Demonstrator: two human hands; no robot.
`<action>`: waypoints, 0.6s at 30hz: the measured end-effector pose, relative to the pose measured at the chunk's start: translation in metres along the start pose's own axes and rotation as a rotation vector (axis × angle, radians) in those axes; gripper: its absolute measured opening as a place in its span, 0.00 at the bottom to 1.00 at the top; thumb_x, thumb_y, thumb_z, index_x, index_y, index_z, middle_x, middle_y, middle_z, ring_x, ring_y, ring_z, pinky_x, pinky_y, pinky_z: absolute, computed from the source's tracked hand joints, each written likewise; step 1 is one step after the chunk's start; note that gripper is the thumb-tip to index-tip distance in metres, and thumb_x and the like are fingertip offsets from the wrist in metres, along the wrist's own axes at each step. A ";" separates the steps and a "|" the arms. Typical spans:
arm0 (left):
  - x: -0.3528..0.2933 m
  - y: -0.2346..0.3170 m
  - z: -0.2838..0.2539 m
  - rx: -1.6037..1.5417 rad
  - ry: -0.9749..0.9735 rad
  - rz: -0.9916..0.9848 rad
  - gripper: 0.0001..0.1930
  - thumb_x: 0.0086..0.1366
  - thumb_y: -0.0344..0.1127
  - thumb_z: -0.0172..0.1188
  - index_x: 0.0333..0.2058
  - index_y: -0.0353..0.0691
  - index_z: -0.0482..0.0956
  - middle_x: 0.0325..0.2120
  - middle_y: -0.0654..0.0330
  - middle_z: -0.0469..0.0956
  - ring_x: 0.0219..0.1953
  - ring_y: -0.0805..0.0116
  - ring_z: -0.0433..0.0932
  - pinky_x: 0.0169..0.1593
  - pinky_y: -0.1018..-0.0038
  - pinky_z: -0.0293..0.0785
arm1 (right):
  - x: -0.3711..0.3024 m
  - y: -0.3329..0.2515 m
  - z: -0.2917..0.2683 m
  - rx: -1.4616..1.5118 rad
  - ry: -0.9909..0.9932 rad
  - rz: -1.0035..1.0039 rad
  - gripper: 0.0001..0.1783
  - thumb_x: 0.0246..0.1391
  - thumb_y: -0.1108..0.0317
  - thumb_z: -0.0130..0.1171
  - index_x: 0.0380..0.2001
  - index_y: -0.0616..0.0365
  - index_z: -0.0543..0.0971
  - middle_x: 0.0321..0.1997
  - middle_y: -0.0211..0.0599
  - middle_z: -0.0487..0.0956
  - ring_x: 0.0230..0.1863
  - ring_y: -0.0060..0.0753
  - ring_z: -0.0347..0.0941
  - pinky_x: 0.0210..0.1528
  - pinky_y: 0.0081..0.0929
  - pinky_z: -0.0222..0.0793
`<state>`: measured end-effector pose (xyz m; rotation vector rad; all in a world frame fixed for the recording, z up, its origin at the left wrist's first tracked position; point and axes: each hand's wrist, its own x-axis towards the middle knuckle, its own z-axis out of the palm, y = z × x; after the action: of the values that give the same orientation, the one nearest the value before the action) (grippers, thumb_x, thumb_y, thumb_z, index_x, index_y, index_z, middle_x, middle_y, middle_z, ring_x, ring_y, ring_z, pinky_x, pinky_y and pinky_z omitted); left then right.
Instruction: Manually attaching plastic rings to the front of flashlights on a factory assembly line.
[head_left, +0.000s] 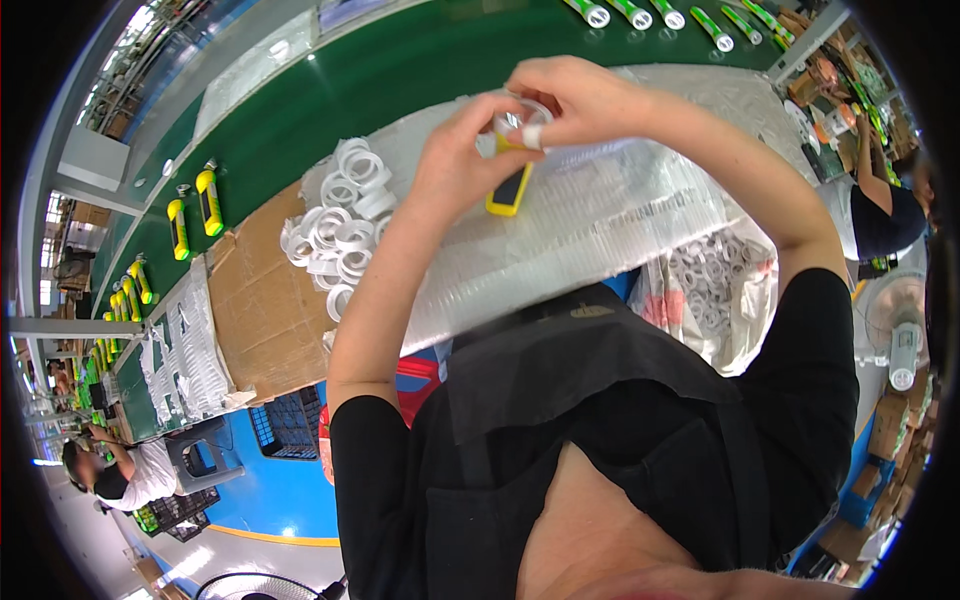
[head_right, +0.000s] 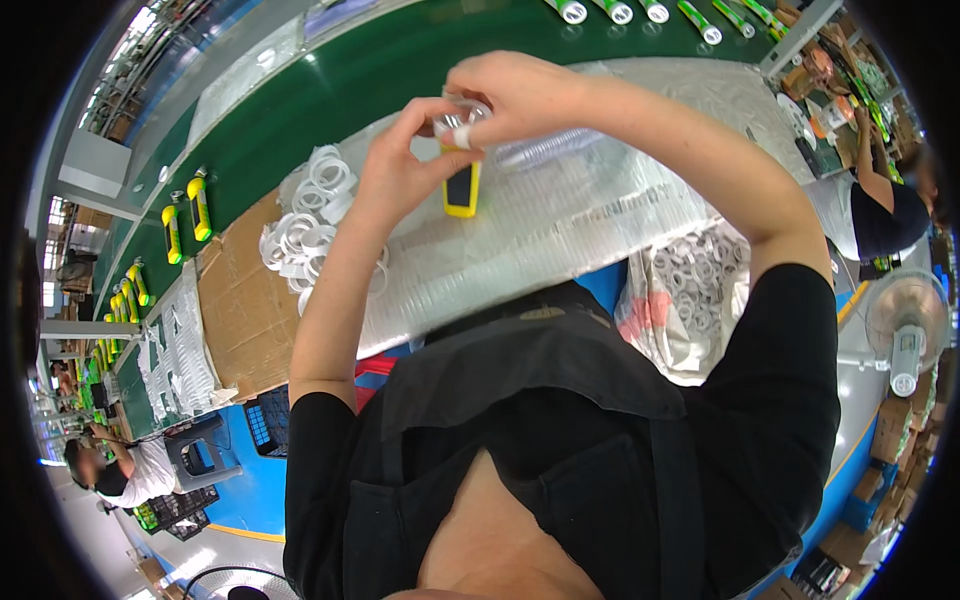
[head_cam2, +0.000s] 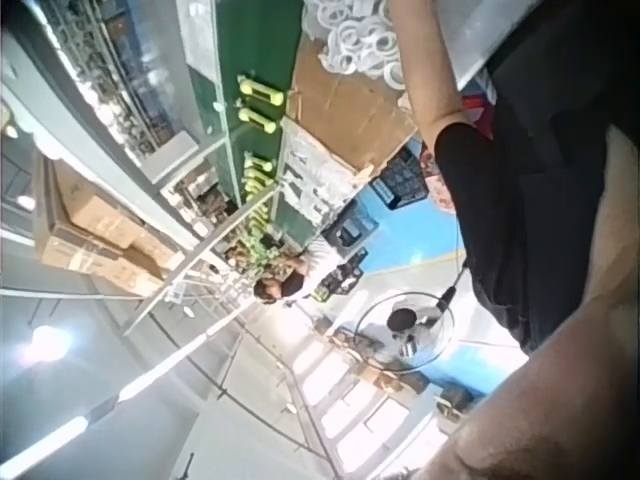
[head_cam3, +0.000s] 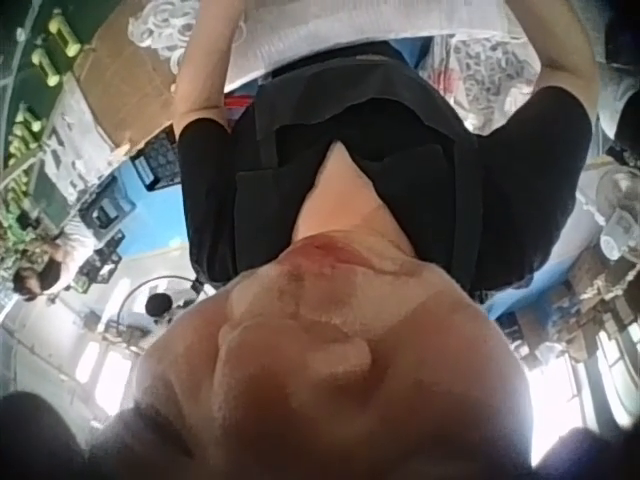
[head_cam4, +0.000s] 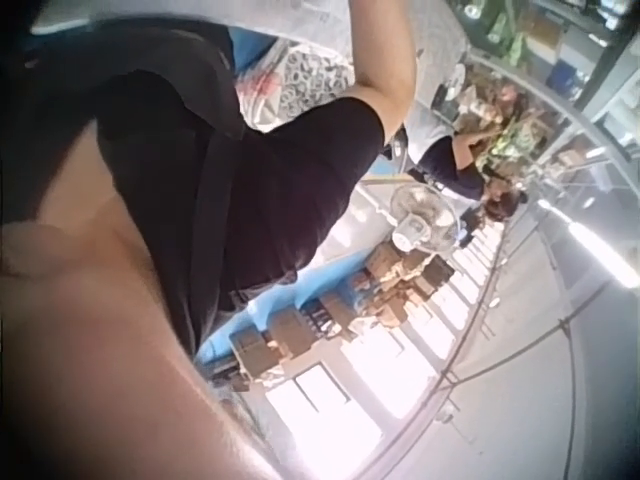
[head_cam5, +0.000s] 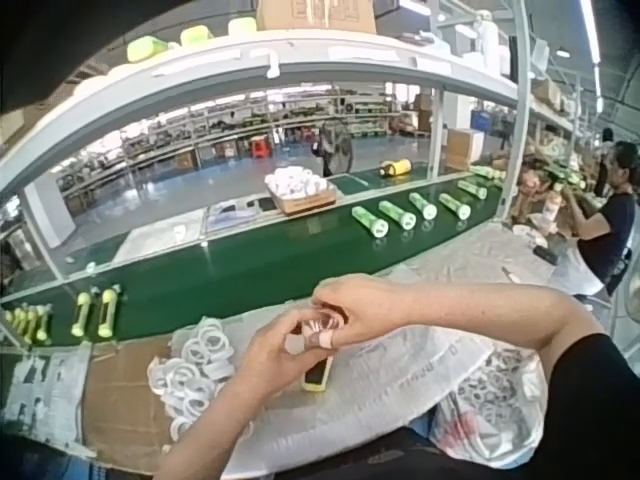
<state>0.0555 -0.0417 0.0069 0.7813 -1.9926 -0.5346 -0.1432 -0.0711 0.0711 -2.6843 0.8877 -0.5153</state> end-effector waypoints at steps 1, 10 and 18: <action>-0.001 0.005 -0.005 -0.112 -0.017 -0.028 0.35 0.46 0.29 0.75 0.54 0.44 0.70 0.43 0.62 0.79 0.47 0.66 0.78 0.52 0.70 0.74 | -0.005 -0.006 -0.009 0.013 -0.016 0.013 0.19 0.49 0.56 0.65 0.35 0.60 0.75 0.30 0.38 0.73 0.25 0.31 0.70 0.26 0.29 0.66; -0.030 0.077 -0.048 -1.063 -0.952 -0.605 0.28 0.53 0.40 0.70 0.51 0.39 0.69 0.29 0.60 0.77 0.28 0.69 0.79 0.32 0.70 0.76 | -0.034 -0.079 -0.053 0.051 0.148 -0.484 0.20 0.55 0.53 0.54 0.46 0.51 0.74 0.27 0.29 0.73 0.26 0.36 0.76 0.25 0.33 0.69; 0.046 -0.047 -0.064 -0.090 -0.454 -0.651 0.22 0.59 0.35 0.65 0.50 0.38 0.67 0.25 0.60 0.76 0.22 0.69 0.78 0.27 0.72 0.75 | 0.070 0.062 0.069 0.214 0.501 0.179 0.19 0.63 0.44 0.41 0.41 0.46 0.72 0.33 0.39 0.81 0.35 0.52 0.78 0.36 0.44 0.72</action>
<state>0.1078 -0.1111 0.0363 1.3529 -2.0674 -1.2620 -0.0941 -0.1527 0.0043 -2.2867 1.1100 -1.1956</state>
